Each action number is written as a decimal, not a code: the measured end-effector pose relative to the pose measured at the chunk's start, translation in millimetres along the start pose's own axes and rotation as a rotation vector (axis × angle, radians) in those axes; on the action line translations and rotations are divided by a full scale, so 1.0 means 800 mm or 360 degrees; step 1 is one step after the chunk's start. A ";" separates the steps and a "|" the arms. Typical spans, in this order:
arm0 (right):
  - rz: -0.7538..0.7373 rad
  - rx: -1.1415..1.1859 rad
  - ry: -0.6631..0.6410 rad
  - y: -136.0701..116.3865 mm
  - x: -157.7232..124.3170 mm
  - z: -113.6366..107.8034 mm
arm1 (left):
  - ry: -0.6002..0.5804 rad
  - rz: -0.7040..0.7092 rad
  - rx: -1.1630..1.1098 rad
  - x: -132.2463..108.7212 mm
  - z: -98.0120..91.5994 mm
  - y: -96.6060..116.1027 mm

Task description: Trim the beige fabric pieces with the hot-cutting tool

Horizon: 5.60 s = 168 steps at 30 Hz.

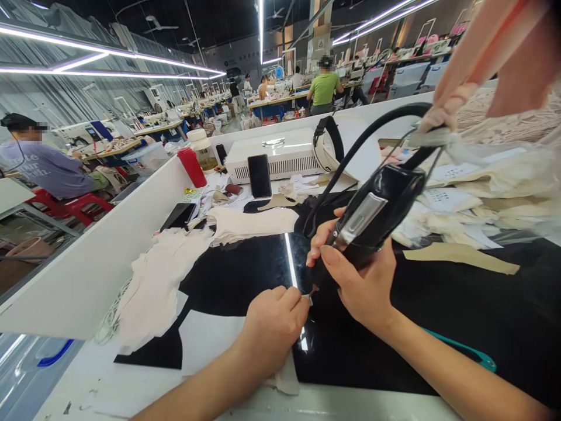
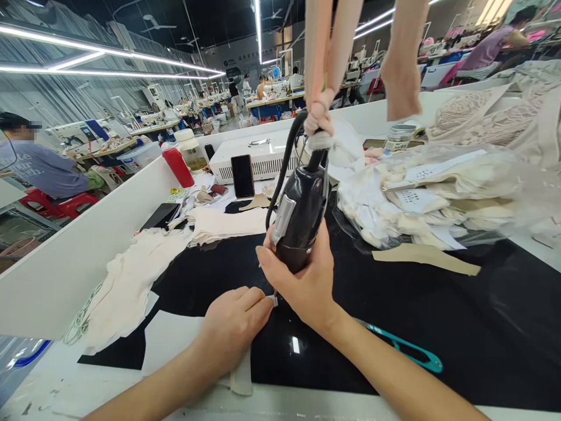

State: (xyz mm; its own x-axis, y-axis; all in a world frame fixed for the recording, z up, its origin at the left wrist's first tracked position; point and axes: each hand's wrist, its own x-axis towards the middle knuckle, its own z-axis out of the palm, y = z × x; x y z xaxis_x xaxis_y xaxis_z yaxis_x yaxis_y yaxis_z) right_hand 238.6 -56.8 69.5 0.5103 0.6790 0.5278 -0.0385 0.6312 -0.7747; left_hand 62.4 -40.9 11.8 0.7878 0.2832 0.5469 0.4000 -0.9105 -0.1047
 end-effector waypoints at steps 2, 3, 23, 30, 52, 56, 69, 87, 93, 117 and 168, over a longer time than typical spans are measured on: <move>0.0011 -0.0015 0.0001 -0.001 0.000 0.000 | 0.0000 0.0000 -0.0005 0.000 -0.001 0.000; 0.0019 -0.0022 0.0002 -0.001 0.000 0.000 | -0.0008 -0.0004 -0.0005 0.000 -0.001 -0.001; -0.0037 0.0056 -0.0044 -0.006 -0.009 -0.001 | -0.0039 -0.0087 -0.0093 -0.003 -0.001 -0.001; 0.0024 0.0014 -0.0010 -0.008 -0.015 -0.011 | -0.0289 -0.0070 -0.0172 -0.014 -0.021 -0.013; 0.0026 0.0006 -0.0053 -0.024 -0.011 -0.024 | -0.0488 -0.0053 -0.0515 -0.029 -0.037 -0.006; 0.0021 0.0008 -0.0047 -0.025 -0.011 -0.025 | -0.0570 -0.0185 -0.0525 -0.027 -0.041 -0.004; 0.0016 0.0138 -0.0008 -0.014 -0.008 0.002 | -0.0552 -0.0107 -0.0450 -0.031 -0.037 0.000; 0.0047 0.0093 -0.0002 -0.012 -0.009 0.003 | -0.0507 -0.0076 -0.0442 -0.034 -0.031 0.001; 0.0033 0.0102 0.0051 -0.013 -0.005 -0.004 | -0.0591 -0.0083 -0.0473 -0.031 -0.040 -0.001; 0.0089 0.0155 -0.0099 -0.024 -0.025 0.001 | -0.0589 -0.0066 -0.0510 -0.033 -0.047 -0.006; 0.0159 0.0116 -0.0063 -0.062 -0.068 -0.020 | -0.0497 -0.0396 -0.0375 -0.058 -0.068 0.028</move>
State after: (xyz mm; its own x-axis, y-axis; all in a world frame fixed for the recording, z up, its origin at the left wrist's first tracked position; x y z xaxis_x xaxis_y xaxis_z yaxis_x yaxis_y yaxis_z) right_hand 226.7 -131.2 73.9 0.4666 0.7532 0.4636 -0.1505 0.5841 -0.7976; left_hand 9.3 -90.7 29.0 0.7990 0.5463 0.2515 0.5061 -0.8366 0.2095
